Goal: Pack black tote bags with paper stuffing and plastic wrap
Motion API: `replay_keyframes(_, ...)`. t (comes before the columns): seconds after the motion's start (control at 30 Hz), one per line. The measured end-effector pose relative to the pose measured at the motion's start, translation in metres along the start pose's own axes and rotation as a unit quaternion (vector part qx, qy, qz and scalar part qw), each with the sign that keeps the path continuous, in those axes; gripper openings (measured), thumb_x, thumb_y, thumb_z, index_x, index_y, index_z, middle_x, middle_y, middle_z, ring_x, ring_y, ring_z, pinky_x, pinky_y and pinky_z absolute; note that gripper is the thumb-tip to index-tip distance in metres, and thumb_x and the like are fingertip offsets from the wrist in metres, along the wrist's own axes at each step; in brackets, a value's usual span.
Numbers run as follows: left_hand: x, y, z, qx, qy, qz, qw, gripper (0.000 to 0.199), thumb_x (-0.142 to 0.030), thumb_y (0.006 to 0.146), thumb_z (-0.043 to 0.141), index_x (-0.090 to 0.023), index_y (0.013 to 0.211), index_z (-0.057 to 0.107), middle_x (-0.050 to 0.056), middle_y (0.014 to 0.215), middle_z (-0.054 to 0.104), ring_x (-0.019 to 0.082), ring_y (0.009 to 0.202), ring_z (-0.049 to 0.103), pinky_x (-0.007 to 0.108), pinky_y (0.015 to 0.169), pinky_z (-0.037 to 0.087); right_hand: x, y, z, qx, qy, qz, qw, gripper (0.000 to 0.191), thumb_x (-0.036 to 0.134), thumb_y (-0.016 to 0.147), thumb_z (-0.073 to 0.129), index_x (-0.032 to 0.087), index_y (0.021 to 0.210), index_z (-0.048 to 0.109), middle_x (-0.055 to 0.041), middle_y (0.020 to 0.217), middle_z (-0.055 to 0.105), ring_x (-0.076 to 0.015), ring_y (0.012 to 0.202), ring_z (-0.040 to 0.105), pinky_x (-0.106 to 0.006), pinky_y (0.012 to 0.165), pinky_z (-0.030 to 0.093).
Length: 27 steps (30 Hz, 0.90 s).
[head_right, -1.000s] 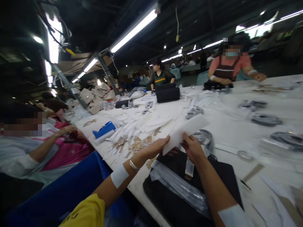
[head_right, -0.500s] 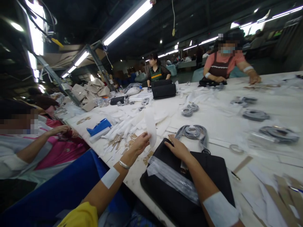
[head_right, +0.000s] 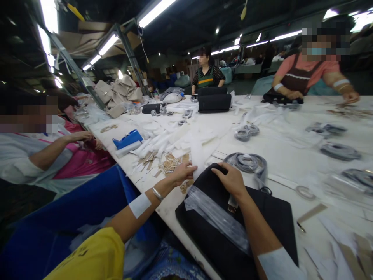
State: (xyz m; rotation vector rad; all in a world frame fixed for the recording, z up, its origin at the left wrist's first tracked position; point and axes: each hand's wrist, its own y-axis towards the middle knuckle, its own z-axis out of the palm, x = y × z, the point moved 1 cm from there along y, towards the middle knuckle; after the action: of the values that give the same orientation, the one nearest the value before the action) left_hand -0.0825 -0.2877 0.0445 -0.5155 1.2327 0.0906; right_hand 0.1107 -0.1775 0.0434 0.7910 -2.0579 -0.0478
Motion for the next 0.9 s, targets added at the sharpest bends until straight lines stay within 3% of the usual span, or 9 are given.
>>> replay_keyframes(0.13,0.001,0.001,0.001,0.004,-0.032,-0.015,0.999,0.026,-0.023,0.077,0.075,-0.013,0.091,0.056,0.004,0.076,0.065,0.012,0.061,0.063,0.025,0.061,0.055,0.004,-0.002,-0.001,-0.022,0.003,0.011,1.0,0.034,0.054,0.077,0.063,0.023,0.091,0.071,-0.0047,0.097,0.073,-0.0278,0.092,0.065,-0.041,0.087,0.048)
replay_keyframes(0.3,0.007,0.003,0.016,-0.041,-0.111,0.049,0.992,0.023,-0.027,0.085,0.065,-0.016,0.099,0.051,0.003,0.086,0.064,0.009,0.069,0.063,0.021,0.065,0.054,0.009,-0.008,-0.002,-0.059,0.003,0.015,0.998,0.035,0.054,0.078,0.065,0.023,0.093,0.071,-0.0048,0.097,0.073,-0.0276,0.094,0.065,-0.041,0.09,0.047)
replay_keyframes(0.4,0.011,-0.004,0.018,0.009,-0.079,0.046,0.996,0.032,-0.03,0.081,0.069,-0.017,0.102,0.048,-0.002,0.075,0.059,0.008,0.059,0.058,0.017,0.054,0.047,0.012,-0.011,-0.001,-0.069,-0.005,0.012,0.998,0.035,0.055,0.079,0.064,0.023,0.091,0.07,-0.0051,0.095,0.072,-0.0272,0.091,0.066,-0.04,0.088,0.049)
replay_keyframes(0.5,0.009,-0.012,0.006,0.086,0.06,0.039,0.994,0.031,-0.031,0.079,0.067,-0.017,0.098,0.047,-0.007,0.062,0.052,0.006,0.048,0.048,0.015,0.045,0.035,0.013,-0.011,0.0,-0.069,-0.033,0.002,0.997,0.035,0.055,0.081,0.063,0.022,0.089,0.07,-0.0055,0.094,0.073,-0.0269,0.09,0.067,-0.039,0.087,0.05)
replay_keyframes(0.57,0.003,-0.015,-0.005,0.139,0.207,0.04,0.968,0.021,-0.028,0.08,0.063,-0.017,0.092,0.049,-0.008,0.057,0.05,0.006,0.046,0.045,0.016,0.043,0.03,0.015,-0.009,-0.001,-0.03,-0.069,-0.018,0.997,0.033,0.054,0.083,0.061,0.023,0.09,0.07,-0.0056,0.094,0.073,-0.0266,0.089,0.068,-0.037,0.084,0.052)
replay_keyframes(0.67,-0.008,-0.013,-0.018,0.243,0.386,0.034,0.889,0.01,-0.024,0.081,0.057,-0.017,0.081,0.049,-0.007,0.059,0.053,0.008,0.052,0.051,0.017,0.047,0.033,0.028,-0.002,-0.006,0.064,-0.149,-0.098,0.982,0.029,0.045,0.09,0.055,0.022,0.105,0.068,-0.0069,0.102,0.072,-0.0261,0.092,0.068,-0.038,0.081,0.054)
replay_keyframes(0.73,-0.016,-0.011,-0.021,0.299,0.451,0.059,0.839,0.007,-0.022,0.081,0.054,-0.017,0.078,0.05,-0.005,0.063,0.055,0.01,0.058,0.054,0.019,0.051,0.035,0.042,0.009,-0.01,0.102,-0.206,-0.18,0.956,0.029,0.034,0.094,0.051,0.02,0.117,0.064,-0.0092,0.115,0.069,-0.0264,0.102,0.065,-0.04,0.088,0.052)
replay_keyframes(0.8,-0.021,-0.009,-0.019,0.317,0.492,0.102,0.804,0.004,-0.02,0.082,0.053,-0.017,0.079,0.052,-0.003,0.069,0.057,0.011,0.061,0.053,0.02,0.054,0.035,0.058,0.026,-0.009,0.16,-0.246,-0.274,0.916,0.032,0.022,0.095,0.047,0.02,0.123,0.061,-0.0097,0.128,0.063,-0.0266,0.117,0.058,-0.043,0.099,0.045)
replay_keyframes(0.9,-0.021,-0.012,-0.017,0.31,0.521,0.137,0.783,0.007,-0.019,0.085,0.051,-0.016,0.083,0.057,0.0,0.074,0.06,0.013,0.064,0.053,0.022,0.058,0.037,0.075,0.058,0.004,0.337,-0.259,-0.378,0.822,0.041,0.007,0.088,0.045,0.025,0.12,0.063,-0.0056,0.128,0.063,-0.0267,0.129,0.049,-0.051,0.11,0.031)
